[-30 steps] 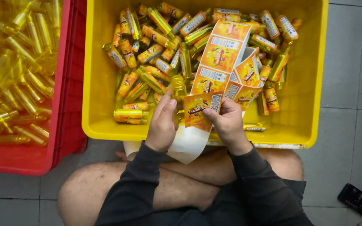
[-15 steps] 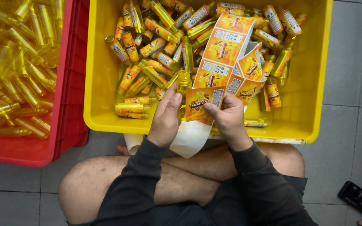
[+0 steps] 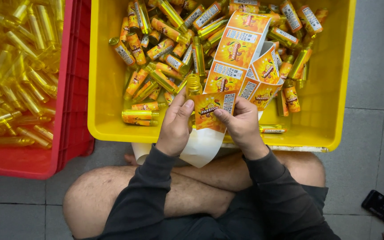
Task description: The person sits on the floor and applies labels from a roll onto small yellow plastic bottles. They pick up a bottle, wrap the label around it, smooth it down, and then place the labeled bottle into a yellow bin.
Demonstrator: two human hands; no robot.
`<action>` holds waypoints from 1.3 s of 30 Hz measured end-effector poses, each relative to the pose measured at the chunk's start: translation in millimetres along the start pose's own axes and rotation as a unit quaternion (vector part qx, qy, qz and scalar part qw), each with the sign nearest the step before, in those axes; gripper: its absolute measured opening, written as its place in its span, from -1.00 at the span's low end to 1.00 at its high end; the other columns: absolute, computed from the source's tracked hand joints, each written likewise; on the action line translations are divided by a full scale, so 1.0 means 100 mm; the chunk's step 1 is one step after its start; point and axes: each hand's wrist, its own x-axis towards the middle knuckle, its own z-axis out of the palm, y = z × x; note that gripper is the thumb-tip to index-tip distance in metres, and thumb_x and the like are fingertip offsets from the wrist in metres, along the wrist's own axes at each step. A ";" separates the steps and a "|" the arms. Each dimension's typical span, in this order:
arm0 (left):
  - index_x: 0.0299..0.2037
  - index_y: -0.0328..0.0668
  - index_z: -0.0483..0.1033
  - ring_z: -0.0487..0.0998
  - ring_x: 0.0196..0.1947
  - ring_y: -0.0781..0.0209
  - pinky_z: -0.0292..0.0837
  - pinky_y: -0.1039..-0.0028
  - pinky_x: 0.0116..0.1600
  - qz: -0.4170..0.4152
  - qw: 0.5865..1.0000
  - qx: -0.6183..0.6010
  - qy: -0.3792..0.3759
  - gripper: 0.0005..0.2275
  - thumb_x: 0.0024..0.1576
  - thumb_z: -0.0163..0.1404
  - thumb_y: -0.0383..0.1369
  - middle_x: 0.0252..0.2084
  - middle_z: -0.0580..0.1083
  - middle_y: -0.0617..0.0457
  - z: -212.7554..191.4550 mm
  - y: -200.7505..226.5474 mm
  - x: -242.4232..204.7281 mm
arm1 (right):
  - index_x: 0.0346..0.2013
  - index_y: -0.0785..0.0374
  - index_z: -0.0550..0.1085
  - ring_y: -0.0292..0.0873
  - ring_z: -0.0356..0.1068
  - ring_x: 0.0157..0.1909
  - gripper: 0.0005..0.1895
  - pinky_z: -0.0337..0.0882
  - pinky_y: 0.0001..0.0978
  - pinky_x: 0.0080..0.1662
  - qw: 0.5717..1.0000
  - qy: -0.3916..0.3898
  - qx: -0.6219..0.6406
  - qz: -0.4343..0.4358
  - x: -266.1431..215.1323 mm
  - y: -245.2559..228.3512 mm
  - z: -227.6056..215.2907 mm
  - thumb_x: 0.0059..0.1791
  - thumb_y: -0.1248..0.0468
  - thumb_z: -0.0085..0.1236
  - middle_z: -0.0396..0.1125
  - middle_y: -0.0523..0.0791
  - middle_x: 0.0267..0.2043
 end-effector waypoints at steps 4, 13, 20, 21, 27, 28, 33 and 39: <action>0.45 -0.37 0.02 0.36 0.30 -0.11 0.27 0.02 0.37 0.006 1.000 -0.001 -0.005 -0.51 0.35 -0.25 -0.28 0.31 0.31 -0.32 0.07 0.04 0.00 | -0.17 0.40 0.51 -0.20 0.50 -0.24 -0.76 0.58 -0.28 -0.17 1.000 -0.003 0.009 -0.004 0.00 -0.03 0.02 -0.08 0.40 0.35 0.50 0.03 -0.30; 0.44 -0.36 0.05 0.38 0.29 -0.09 0.31 0.03 0.35 0.009 1.000 -0.008 -0.009 -0.52 0.34 -0.21 -0.30 0.29 0.34 -0.30 0.06 0.03 -0.01 | -0.17 0.40 0.52 -0.18 0.51 -0.24 -0.77 0.59 -0.26 -0.17 1.000 -0.010 0.009 -0.007 0.01 0.01 0.00 -0.08 0.40 0.35 0.51 0.06 -0.28; 0.45 -0.31 0.06 0.36 0.30 0.06 0.29 0.16 0.37 0.016 0.999 0.025 -0.023 -0.50 0.32 -0.14 -0.34 0.30 0.35 -0.21 0.12 0.09 -0.05 | -0.17 0.41 0.52 -0.18 0.50 -0.23 -0.77 0.57 -0.26 -0.13 1.000 -0.015 0.006 -0.010 0.01 0.04 -0.02 -0.07 0.39 0.35 0.51 0.06 -0.27; 0.45 -0.31 0.06 0.36 0.30 0.05 0.30 0.15 0.36 0.019 0.999 0.031 -0.028 -0.49 0.31 -0.10 -0.36 0.30 0.34 -0.22 0.13 0.09 -0.06 | -0.17 0.41 0.52 -0.19 0.50 -0.23 -0.77 0.57 -0.27 -0.13 1.000 -0.015 0.007 -0.009 0.01 0.03 -0.01 -0.07 0.39 0.35 0.51 0.05 -0.27; 0.48 -0.29 -0.06 0.36 0.29 0.11 0.30 0.21 0.36 -0.002 0.998 0.034 -0.057 -0.32 0.19 0.06 -0.51 0.34 0.31 -0.20 0.14 0.10 -0.05 | -0.18 0.41 0.51 -0.19 0.49 -0.24 -0.76 0.56 -0.28 -0.12 1.000 -0.013 0.004 -0.004 0.02 -0.03 0.02 -0.07 0.38 0.36 0.50 0.04 -0.28; 0.48 -0.29 -0.06 0.36 0.29 0.11 0.30 0.21 0.36 -0.002 0.998 0.035 -0.057 -0.32 0.19 0.06 -0.51 0.34 0.31 -0.20 0.14 0.09 -0.06 | -0.18 0.41 0.51 -0.19 0.49 -0.24 -0.76 0.56 -0.28 -0.12 1.000 -0.013 0.004 -0.004 0.01 -0.03 0.01 -0.07 0.38 0.36 0.50 0.04 -0.28; 0.51 -0.22 -0.19 0.27 0.34 0.10 0.23 0.16 0.41 -0.011 0.995 0.044 -0.089 -0.25 0.17 0.03 -0.62 0.40 0.22 -0.20 0.15 0.14 -0.06 | -0.19 0.40 0.51 -0.20 0.49 -0.24 -0.76 0.57 -0.27 -0.12 1.000 -0.009 0.014 0.008 0.01 0.01 -0.01 -0.07 0.36 0.36 0.50 0.03 -0.29; 0.46 -0.23 -0.04 0.39 0.24 0.08 0.29 0.12 0.36 -0.017 0.996 0.066 -0.065 -0.46 0.30 -0.10 -0.47 0.27 0.34 -0.18 0.15 0.13 -0.08 | -0.19 0.37 0.52 -0.31 0.45 -0.30 -0.80 0.53 -0.41 -0.16 0.999 0.000 0.044 0.010 0.03 -0.07 0.07 -0.06 0.41 0.35 0.47 -0.08 -0.36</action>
